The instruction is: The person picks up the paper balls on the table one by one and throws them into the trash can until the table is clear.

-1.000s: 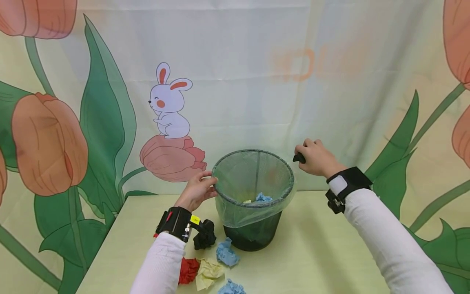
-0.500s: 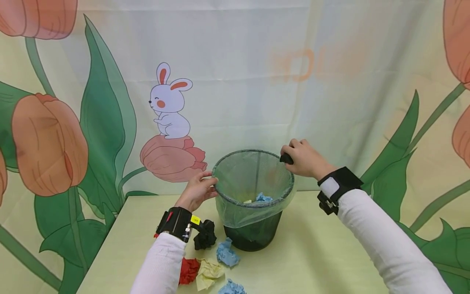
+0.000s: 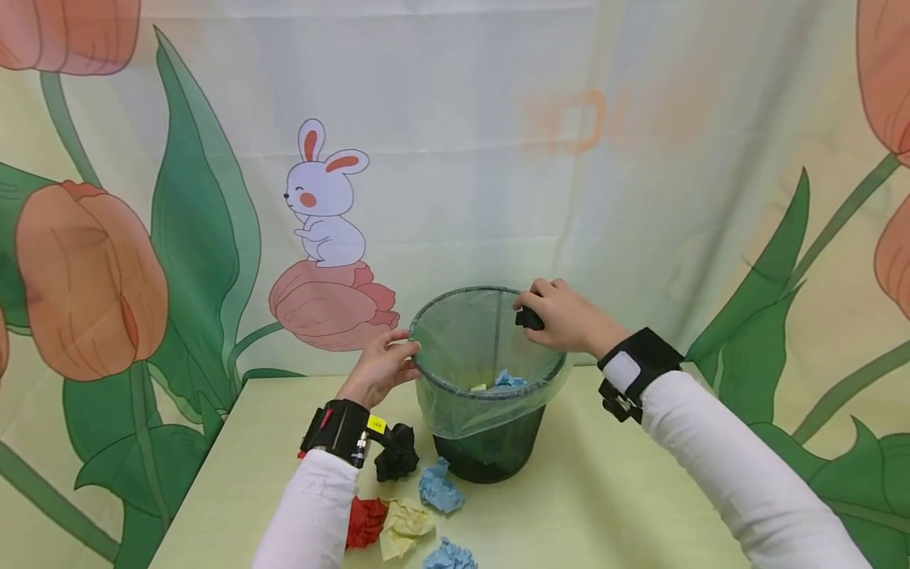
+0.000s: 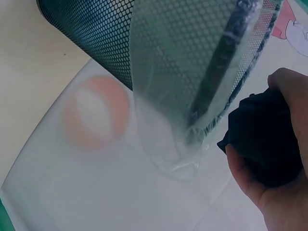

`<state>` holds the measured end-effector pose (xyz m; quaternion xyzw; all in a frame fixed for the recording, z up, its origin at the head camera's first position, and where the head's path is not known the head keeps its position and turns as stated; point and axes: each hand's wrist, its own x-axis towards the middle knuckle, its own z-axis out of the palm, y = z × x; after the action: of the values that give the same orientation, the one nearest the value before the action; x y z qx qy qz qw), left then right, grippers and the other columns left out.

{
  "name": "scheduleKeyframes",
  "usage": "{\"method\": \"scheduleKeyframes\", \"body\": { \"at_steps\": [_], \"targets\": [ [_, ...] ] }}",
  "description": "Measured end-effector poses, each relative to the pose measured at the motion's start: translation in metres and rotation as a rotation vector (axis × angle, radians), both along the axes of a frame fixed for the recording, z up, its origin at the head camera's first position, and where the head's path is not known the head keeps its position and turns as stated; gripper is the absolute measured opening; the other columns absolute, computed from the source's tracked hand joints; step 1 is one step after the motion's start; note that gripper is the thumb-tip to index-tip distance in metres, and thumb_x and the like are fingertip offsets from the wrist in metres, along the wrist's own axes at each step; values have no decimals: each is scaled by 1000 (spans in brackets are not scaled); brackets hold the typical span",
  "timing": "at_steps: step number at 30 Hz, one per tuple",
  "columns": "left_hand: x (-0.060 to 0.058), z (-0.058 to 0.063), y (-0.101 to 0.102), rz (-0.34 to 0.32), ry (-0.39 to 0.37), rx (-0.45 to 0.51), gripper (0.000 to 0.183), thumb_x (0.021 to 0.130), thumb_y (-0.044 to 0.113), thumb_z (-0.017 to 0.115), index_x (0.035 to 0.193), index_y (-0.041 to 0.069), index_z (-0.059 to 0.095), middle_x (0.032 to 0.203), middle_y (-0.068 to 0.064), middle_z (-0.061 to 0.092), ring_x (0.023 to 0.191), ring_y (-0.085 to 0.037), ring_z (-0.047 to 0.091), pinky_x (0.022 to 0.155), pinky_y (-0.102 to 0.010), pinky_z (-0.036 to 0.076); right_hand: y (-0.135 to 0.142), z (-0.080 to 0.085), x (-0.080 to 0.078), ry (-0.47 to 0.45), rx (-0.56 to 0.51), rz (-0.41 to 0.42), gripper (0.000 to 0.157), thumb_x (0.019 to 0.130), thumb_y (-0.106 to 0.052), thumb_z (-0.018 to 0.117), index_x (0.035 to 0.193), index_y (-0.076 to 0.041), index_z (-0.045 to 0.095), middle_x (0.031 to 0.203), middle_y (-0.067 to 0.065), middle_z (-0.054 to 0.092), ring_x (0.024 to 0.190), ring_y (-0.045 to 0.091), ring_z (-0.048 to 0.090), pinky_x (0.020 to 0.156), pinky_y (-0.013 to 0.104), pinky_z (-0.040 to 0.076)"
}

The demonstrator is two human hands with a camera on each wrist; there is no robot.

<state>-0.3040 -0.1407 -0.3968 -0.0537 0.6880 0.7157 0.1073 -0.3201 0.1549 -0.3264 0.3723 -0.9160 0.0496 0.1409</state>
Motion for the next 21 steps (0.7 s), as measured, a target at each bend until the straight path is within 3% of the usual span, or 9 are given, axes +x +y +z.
{"method": "scheduleKeyframes", "body": {
  "at_steps": [21],
  "targets": [
    [-3, -1, 2, 21, 15, -4, 49, 91, 13, 54, 136, 7, 35, 98, -9, 47, 68, -12, 52, 64, -21, 51, -22, 0, 5, 1, 36, 115, 37, 87, -28, 63, 118, -12, 55, 108, 10, 51, 101, 30, 48, 80, 39, 44]
  ]
}}
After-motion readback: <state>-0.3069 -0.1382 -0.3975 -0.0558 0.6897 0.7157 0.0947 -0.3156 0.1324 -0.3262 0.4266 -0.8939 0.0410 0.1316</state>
